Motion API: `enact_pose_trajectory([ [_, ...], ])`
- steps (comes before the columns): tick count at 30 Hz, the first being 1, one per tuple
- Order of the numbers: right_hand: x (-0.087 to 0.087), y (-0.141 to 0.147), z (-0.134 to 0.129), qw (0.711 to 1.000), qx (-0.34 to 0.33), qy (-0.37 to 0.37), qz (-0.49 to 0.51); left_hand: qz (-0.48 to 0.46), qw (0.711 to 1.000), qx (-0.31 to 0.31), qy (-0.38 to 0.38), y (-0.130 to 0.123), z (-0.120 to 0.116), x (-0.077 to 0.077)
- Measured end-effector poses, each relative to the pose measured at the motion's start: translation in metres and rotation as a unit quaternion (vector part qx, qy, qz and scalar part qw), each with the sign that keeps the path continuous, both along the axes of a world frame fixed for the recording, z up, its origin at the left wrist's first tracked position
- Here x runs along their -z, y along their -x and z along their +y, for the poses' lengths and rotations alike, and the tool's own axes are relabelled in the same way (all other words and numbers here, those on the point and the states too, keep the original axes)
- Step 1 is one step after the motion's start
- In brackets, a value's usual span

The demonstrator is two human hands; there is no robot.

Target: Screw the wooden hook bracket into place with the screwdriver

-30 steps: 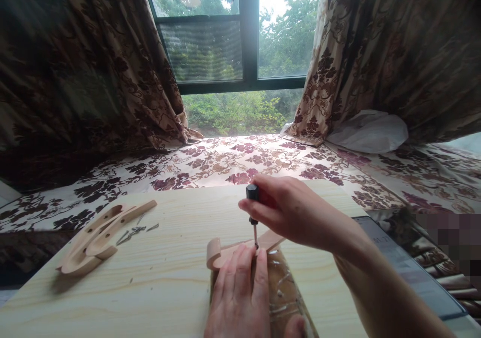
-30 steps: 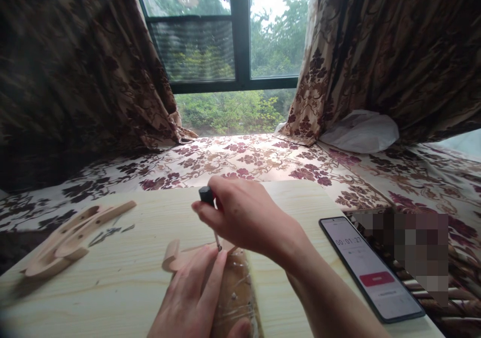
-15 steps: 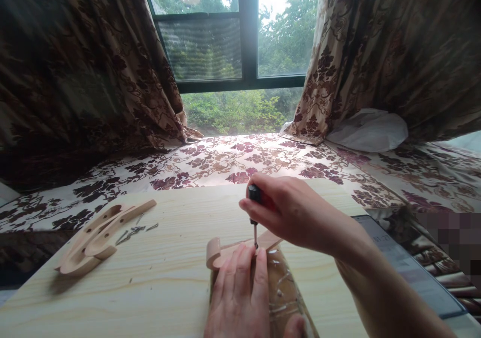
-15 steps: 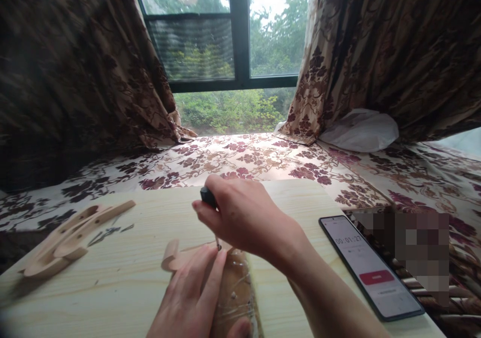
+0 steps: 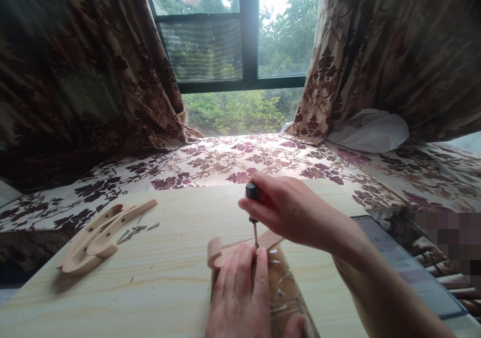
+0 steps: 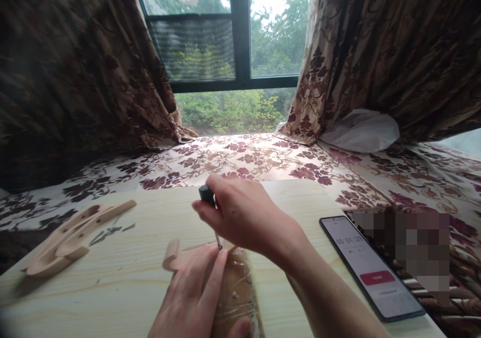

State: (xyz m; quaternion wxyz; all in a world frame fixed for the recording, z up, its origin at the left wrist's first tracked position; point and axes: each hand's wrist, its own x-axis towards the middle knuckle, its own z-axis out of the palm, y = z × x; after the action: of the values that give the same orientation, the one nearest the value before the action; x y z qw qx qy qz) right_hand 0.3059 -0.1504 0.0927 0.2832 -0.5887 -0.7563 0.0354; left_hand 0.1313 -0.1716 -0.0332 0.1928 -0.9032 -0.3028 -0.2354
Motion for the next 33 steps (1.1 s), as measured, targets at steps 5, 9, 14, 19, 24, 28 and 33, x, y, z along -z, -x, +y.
enact_pose_trajectory([
  [5, -0.001, -0.002, 0.001, 0.999, -0.028, 0.005, 0.02, 0.004, 1.0, 0.0, 0.0, -0.001, 0.0, -0.002],
  [9, -0.003, 0.0, -0.003, 0.998, -0.055, 0.004, 0.027, 0.002, 1.0, 0.001, 0.009, -0.001, 0.0, -0.002],
  [14, 0.001, 0.002, 0.001, 0.999, -0.028, -0.003, 0.024, 0.005, 1.0, 0.0, 0.005, -0.001, 0.0, -0.002],
  [19, 0.001, 0.001, 0.001, 0.999, -0.023, -0.005, 0.023, 0.002, 1.0, -0.001, -0.001, -0.001, -0.001, -0.003],
  [24, -0.003, 0.003, -0.005, 0.998, -0.056, -0.001, 0.037, -0.003, 1.0, 0.002, 0.008, -0.004, -0.002, -0.006],
  [28, -0.001, 0.004, -0.001, 0.999, -0.034, -0.002, 0.026, -0.007, 1.0, 0.001, -0.007, -0.004, 0.0, -0.007],
  [33, 0.003, 0.004, 0.004, 1.0, 0.007, -0.005, 0.027, -0.007, 0.999, 0.015, -0.03, -0.001, 0.006, 0.005],
])
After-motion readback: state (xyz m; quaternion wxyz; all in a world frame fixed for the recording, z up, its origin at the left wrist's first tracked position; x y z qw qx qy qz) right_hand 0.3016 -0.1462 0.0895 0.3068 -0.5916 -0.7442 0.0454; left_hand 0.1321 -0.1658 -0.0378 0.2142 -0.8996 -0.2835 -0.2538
